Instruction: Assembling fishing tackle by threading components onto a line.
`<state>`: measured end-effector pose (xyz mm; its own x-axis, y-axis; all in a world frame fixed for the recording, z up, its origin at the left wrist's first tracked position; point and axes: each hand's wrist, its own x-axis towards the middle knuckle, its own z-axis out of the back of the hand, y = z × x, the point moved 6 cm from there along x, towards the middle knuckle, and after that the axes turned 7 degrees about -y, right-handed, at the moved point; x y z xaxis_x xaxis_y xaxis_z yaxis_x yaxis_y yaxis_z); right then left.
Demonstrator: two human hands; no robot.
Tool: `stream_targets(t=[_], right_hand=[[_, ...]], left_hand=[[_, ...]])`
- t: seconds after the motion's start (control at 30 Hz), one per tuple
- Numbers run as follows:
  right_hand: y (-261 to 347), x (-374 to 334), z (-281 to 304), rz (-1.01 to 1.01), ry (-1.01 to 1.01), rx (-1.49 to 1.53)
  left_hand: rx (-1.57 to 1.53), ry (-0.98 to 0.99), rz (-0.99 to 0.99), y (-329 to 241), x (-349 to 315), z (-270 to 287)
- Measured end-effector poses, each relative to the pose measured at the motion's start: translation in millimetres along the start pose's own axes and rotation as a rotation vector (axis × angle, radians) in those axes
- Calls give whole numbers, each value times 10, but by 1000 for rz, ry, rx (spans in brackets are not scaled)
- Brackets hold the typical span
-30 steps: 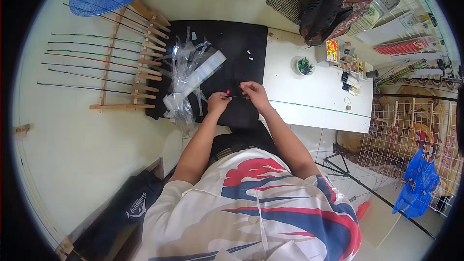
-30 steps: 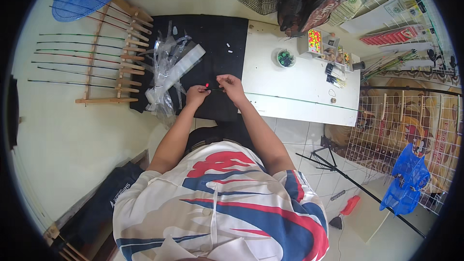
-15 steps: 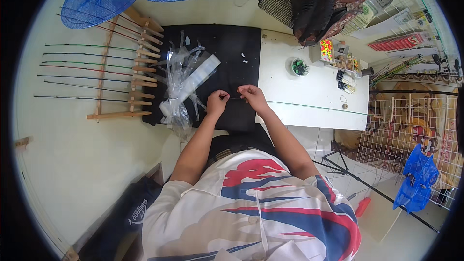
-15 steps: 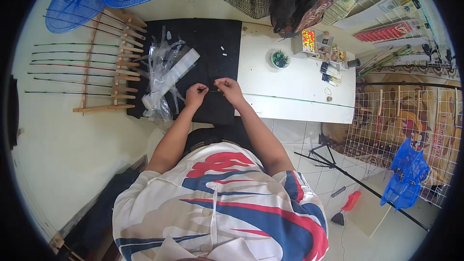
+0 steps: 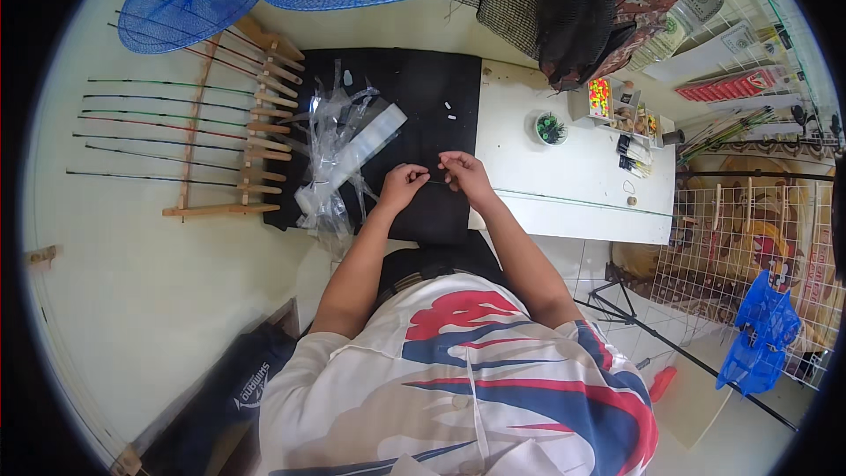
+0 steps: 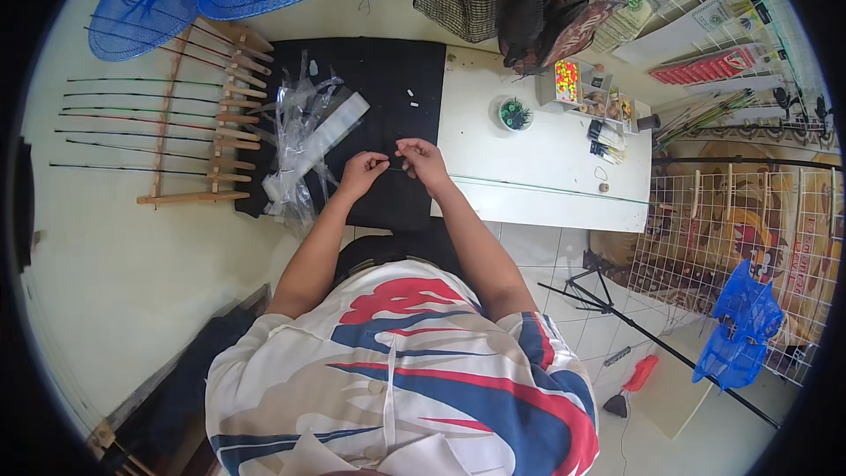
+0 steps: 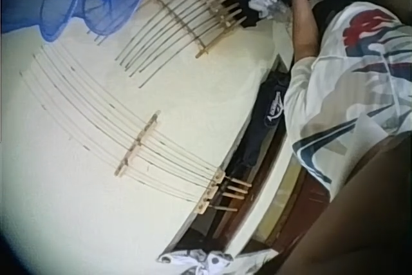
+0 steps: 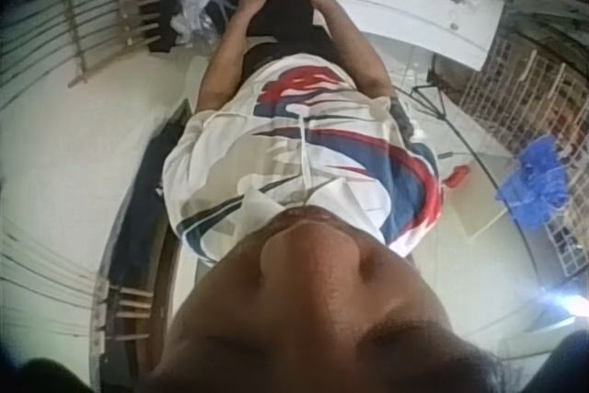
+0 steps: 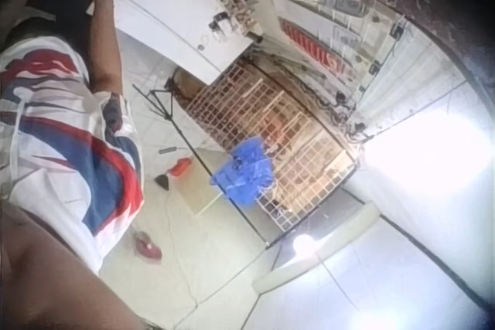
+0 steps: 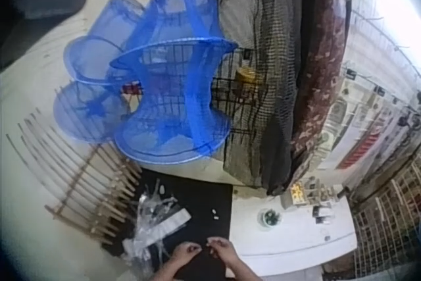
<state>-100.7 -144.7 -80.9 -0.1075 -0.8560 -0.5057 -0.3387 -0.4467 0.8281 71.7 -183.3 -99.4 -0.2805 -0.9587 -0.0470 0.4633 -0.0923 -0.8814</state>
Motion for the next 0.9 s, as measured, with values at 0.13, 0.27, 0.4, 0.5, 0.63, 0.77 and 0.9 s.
stream_targets(t=[0.13, 0.27, 0.4, 0.5, 0.63, 0.77, 0.9], right_hand=[[82, -24, 3, -60, -11, 154], [106, -10, 56, -100, 7, 261], [93, -4, 111, -125, 8, 233], [76, 1, 156, -127, -18, 211], [51, 18, 179, -61, -61, 250], [33, 15, 192, -61, -69, 264], [29, 34, 142, -67, 22, 283]], left_hand=[[-76, 89, 52, 52, -13, -32], [-233, 52, 46, 82, -24, -5], [-211, 26, 59, 68, -21, 49], [-78, -50, 53, 14, -22, 115], [-59, -124, 41, -55, -23, 172], [-83, -101, 78, -106, -22, 156], [-135, -60, 54, -79, -5, 103]])
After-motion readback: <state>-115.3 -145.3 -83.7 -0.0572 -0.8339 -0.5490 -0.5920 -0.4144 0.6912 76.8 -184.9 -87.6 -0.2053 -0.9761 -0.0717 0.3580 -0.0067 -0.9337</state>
